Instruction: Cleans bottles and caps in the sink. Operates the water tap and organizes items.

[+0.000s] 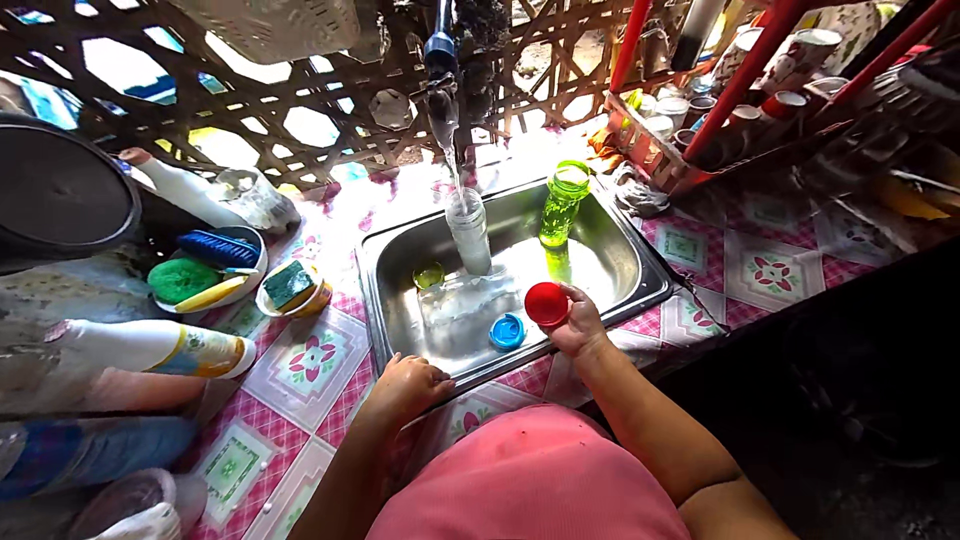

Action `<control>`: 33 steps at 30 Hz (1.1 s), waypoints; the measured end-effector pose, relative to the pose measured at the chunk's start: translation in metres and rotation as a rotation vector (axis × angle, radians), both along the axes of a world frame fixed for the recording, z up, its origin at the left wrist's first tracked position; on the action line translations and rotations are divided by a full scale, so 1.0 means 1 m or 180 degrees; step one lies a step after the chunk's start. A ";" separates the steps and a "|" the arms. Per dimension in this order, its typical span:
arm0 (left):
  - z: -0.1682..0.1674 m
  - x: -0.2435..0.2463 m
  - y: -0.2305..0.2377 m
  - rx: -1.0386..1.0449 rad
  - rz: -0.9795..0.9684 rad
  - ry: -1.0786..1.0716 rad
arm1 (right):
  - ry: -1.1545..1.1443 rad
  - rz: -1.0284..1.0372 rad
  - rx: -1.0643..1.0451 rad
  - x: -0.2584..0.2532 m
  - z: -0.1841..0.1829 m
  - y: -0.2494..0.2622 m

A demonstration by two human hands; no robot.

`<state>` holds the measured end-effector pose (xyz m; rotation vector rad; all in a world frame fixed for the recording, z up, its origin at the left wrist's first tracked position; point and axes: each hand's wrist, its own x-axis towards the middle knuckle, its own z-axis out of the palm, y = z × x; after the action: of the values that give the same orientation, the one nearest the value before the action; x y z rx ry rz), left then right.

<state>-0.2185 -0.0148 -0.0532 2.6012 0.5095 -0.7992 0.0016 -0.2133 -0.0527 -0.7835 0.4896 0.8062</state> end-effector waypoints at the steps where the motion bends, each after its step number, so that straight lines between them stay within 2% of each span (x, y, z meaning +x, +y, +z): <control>1: 0.000 -0.001 0.000 -0.0010 0.0003 -0.0002 | 0.0067 -0.0068 0.0033 0.000 0.000 -0.001; 9: 0.004 0.008 -0.003 0.0079 -0.0003 0.0254 | 0.0188 0.0194 0.0178 0.010 -0.006 -0.014; 16: 0.008 0.007 -0.004 0.0050 -0.0061 0.0359 | 0.0134 0.0056 0.0059 0.013 -0.005 -0.014; 24: 0.006 -0.005 0.000 -0.0158 0.0172 -0.0042 | -0.0002 0.0470 0.0005 0.009 -0.011 -0.007; 33: 0.000 -0.024 0.001 -0.0352 0.0311 -0.0372 | -0.0160 0.0644 -0.0178 0.008 -0.015 0.007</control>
<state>-0.2428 -0.0139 -0.0529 2.4831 0.5378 -0.6215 0.0093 -0.2059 -0.0675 -0.9130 0.3931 0.9607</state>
